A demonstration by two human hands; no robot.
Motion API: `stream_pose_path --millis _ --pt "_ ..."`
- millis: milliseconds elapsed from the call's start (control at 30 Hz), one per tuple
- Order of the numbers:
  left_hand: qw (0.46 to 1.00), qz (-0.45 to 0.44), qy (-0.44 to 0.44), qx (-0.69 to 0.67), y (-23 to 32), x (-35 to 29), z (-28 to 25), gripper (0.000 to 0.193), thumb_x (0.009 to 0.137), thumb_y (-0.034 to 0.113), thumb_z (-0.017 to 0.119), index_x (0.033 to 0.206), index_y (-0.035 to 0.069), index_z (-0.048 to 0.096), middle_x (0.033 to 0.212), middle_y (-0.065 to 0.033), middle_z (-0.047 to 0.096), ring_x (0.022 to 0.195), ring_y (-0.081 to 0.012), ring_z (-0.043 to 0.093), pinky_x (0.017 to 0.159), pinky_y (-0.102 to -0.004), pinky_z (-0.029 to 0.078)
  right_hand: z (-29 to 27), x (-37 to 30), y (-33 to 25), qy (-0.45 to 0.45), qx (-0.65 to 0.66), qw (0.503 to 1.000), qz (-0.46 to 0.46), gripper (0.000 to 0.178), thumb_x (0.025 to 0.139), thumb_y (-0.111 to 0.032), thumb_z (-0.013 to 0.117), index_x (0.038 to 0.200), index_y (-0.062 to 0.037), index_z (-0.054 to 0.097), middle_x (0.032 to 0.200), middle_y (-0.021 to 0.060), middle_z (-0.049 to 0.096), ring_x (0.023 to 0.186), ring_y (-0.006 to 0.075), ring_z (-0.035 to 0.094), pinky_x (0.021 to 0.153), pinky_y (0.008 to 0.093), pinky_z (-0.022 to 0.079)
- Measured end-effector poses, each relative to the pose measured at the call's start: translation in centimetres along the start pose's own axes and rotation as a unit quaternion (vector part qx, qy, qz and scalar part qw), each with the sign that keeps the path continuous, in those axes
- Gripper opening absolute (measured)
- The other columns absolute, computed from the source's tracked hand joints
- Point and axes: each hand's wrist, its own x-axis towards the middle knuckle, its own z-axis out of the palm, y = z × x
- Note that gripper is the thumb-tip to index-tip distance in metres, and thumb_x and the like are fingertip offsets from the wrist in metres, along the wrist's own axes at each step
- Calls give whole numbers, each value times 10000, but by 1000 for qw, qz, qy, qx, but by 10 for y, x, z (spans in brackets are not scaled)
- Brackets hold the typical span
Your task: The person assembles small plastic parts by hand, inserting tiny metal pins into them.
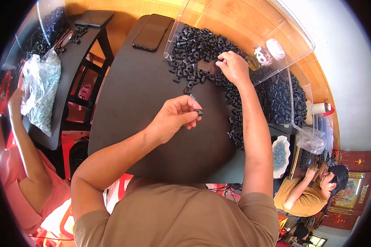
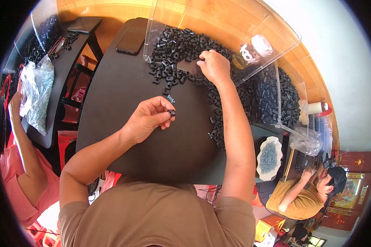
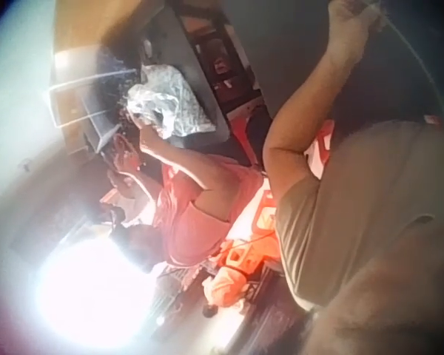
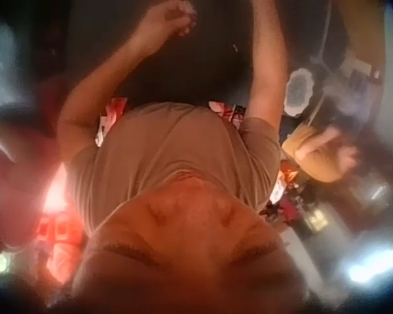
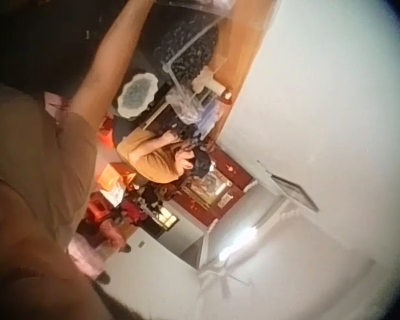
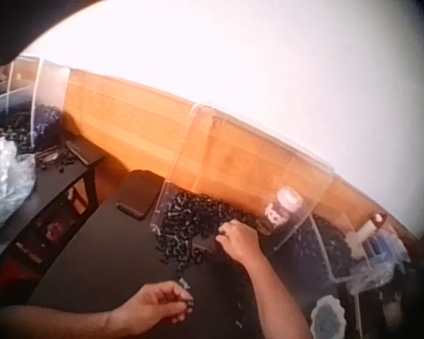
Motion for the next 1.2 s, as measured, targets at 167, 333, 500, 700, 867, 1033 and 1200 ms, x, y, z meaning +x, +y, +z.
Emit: stream_pose_path --millis 167,333,500,700,867,1033,1200 --pt "1000 10 1 2 2 1 0 57 871 34 580 926 48 574 816 -35 602 662 -78 551 587 -203 452 -1 3 -4 -23 -29 999 17 112 760 -160 657 812 -66 624 849 100 627 811 314 611 685 408 480" --pt "1000 28 -8 -4 3 2 -2 76 874 46 580 949 51 569 836 -43 608 661 -80 548 594 -209 447 -3 -6 10 71 164 983 32 70 800 -94 616 788 -35 580 737 94 607 665 237 599 607 359 479" --pt "999 31 1 -17 3 2 -6 76 884 53 573 959 57 567 843 -43 611 660 -82 551 603 -209 445 -35 -43 -23 25 613 783 105 99 889 -79 555 834 3 565 707 54 569 519 86 507 436 212 444" --pt "999 28 7 -34 1 2 -5 74 889 56 569 964 60 567 851 -38 615 667 -80 555 615 -207 450 -35 -98 -61 -58 722 677 129 112 899 -94 546 854 6 571 694 54 549 530 94 507 442 228 458" --pt "999 33 8 -30 0 3 -3 80 891 59 569 971 60 569 852 -34 615 669 -80 557 622 -204 454 -26 -125 -81 -72 769 624 116 113 900 -105 554 870 3 566 717 44 544 577 82 508 449 228 463" --pt "999 43 2 3 0 0 1 87 881 42 571 968 45 567 821 -22 599 671 -71 552 609 -198 450 -18 -130 -92 -54 747 648 139 114 901 -115 562 861 -8 554 720 39 556 547 77 511 432 222 464" --pt "995 63 45 55 1 -1 6 83 869 30 581 951 31 568 798 -15 591 661 -67 542 599 -194 447 -15 -132 -100 -44 756 635 151 127 907 -127 557 873 -5 554 730 44 567 543 86 527 427 222 472"
